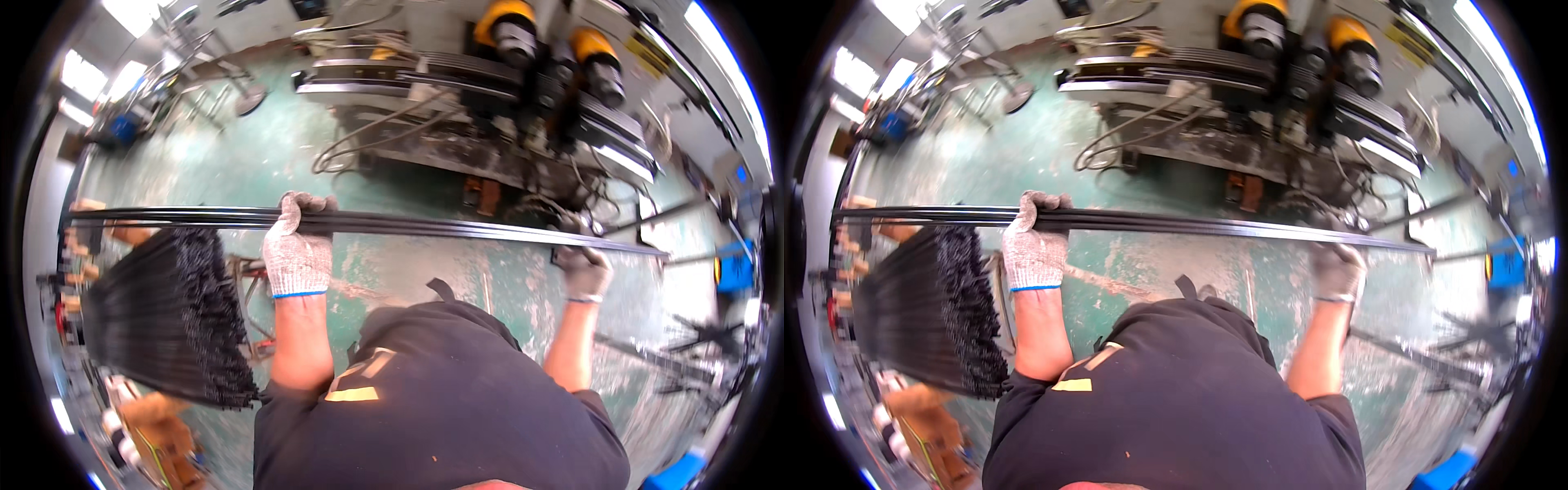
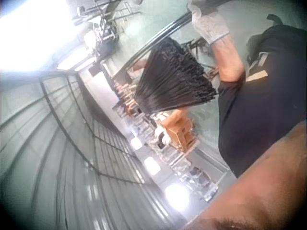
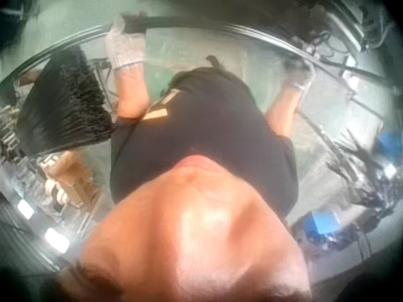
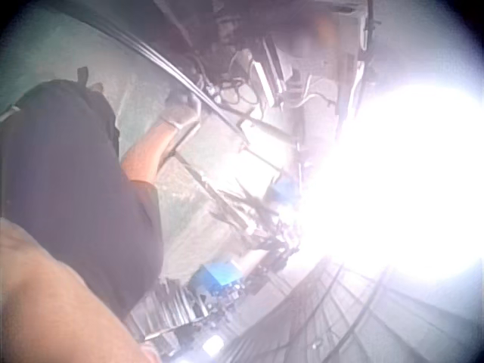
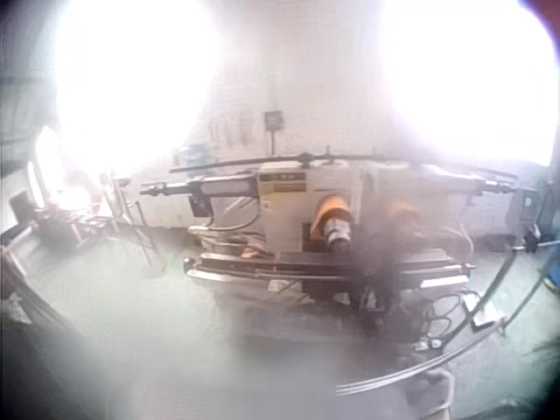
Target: The person picks up bundles of long metal rods and feeds them into a bending machine to form U-shaped pieces. The person then measures the bent rods on a wooden workbench using a tape measure and a hammer, and places the finished pieces onto a metal rack.
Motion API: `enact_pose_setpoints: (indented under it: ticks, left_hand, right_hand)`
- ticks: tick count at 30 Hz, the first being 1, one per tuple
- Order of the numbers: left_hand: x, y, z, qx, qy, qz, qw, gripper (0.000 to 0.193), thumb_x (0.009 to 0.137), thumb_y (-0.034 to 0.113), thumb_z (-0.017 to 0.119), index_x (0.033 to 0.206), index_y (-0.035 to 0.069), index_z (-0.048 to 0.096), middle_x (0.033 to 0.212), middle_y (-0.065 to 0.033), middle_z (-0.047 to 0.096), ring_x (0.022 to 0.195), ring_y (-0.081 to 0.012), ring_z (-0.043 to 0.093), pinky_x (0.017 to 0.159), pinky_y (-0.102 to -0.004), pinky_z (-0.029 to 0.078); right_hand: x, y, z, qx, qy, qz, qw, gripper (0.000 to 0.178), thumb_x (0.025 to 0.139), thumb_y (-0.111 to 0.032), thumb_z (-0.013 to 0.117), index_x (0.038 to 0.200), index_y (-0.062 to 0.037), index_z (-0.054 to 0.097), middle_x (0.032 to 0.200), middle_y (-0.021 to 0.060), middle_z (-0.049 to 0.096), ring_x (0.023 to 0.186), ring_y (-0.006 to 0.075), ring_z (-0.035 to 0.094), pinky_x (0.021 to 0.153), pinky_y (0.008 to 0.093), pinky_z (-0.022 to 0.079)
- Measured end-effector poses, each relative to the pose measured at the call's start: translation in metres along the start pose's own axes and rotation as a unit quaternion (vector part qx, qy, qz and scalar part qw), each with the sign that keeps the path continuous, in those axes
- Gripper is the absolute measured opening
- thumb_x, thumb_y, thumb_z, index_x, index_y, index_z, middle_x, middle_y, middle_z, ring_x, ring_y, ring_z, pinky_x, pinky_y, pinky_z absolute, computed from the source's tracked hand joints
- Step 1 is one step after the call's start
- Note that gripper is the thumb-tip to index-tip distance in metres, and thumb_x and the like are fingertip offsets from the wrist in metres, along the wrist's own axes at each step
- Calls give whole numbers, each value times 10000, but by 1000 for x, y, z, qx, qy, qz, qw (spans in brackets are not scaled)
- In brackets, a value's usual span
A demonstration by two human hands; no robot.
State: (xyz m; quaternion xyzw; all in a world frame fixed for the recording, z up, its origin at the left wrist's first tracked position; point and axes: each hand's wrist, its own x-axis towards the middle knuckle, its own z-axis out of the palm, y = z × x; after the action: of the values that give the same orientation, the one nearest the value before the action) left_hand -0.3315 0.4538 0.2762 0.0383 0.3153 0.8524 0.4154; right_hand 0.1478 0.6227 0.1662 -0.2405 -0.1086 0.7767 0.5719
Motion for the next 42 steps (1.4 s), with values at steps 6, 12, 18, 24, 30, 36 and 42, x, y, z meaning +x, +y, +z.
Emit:
enact_pose_setpoints:
  ticks: [6,12,18,24,30,36,42]
  left_hand:
    - [50,-66,71,38,-178,-116,976,223,1036,171,657,1138,-24,695,1075,-172,722,1068,-371,692,1133,-596,485]
    - [182,-7,95,16,-287,-74,955,325,1055,137,597,1285,-87,644,1283,-212,692,1250,-367,652,1271,-574,379]
    - [331,-35,84,111,-173,-40,978,319,1045,233,677,1193,-49,677,1125,-161,704,1103,-333,677,1116,-513,524]
    - [454,-73,64,119,-46,-104,986,286,1081,201,628,1215,-38,709,1216,-160,736,1195,-290,682,1124,-452,528]
    - [507,-116,52,109,-42,-167,979,266,1082,225,641,1126,-23,726,1175,-117,743,1129,-271,684,1090,-417,527]
    - [498,-159,73,134,-71,-185,971,328,1119,269,577,1146,-24,722,1185,-138,726,1166,-284,661,1115,-435,508]
    - [472,-183,119,148,-69,-163,973,377,1142,307,505,1164,-28,677,1222,-197,696,1187,-359,650,1166,-534,484]
  right_hand:
    - [62,6,-14,68,114,-106,985,207,1028,36,553,1219,44,630,1192,182,713,1202,353,692,1140,626,518]
    - [124,-38,13,30,284,-224,932,235,1052,-121,689,1225,35,658,1153,147,728,1071,285,716,1019,439,606]
    - [206,-39,54,-19,202,-220,954,284,1064,-260,701,1128,16,721,1055,126,760,996,249,724,937,386,600]
    - [286,-18,112,-54,200,-276,939,247,1061,-194,683,1251,-40,711,1116,78,752,1007,232,710,859,378,593]
    - [331,-2,155,-112,247,-257,928,342,1081,-78,499,1361,10,674,1250,110,723,1114,202,684,975,334,550]
    - [367,9,141,-101,272,-267,919,325,1057,-245,610,1270,-18,705,1232,91,740,1128,235,694,973,359,537]
    - [406,-5,106,-118,303,-240,914,343,1065,-275,613,1312,-47,685,1183,89,754,1060,247,723,934,376,565]
